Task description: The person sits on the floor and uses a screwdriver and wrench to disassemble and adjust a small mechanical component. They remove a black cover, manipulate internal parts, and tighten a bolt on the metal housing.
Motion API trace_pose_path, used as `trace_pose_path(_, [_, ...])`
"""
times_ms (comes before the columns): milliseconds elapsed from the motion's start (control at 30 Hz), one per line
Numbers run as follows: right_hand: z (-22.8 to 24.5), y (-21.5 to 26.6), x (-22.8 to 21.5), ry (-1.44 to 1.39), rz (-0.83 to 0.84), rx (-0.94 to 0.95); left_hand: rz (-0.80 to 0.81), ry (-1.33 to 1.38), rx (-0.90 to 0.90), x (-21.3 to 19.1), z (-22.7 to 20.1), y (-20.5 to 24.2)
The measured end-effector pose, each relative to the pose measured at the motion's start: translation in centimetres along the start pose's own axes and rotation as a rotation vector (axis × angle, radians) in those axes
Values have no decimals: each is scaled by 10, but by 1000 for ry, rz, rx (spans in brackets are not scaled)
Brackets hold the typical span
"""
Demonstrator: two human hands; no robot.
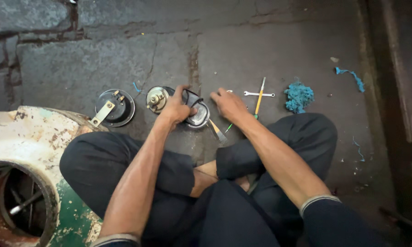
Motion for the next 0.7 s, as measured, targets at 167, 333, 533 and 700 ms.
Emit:
trace_pose_path(167, [-2, 1, 8, -11, 84, -73, 177, 291, 25, 3, -32, 19])
trace_pose_path(333, [-7, -7, -22, -338, -173, 33, 203, 465, 39, -2, -48, 19])
trace_pose_path(533, [-9, -2, -50, -968, -260, 218, 219, 471, -22, -2, -46, 16])
trace_pose_path(700, [4, 5, -64, -1081, -288, 131, 284, 485, -61, 4, -45, 14])
Point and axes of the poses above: each hand's wrist, its own y-axis away from the middle knuckle, its own x-axis out of the palm, z = x × y, the point moved 6 cm from there along -y, towards the middle knuckle, and after that the axes turned 5 degrees about y, right-handed, at the moved point
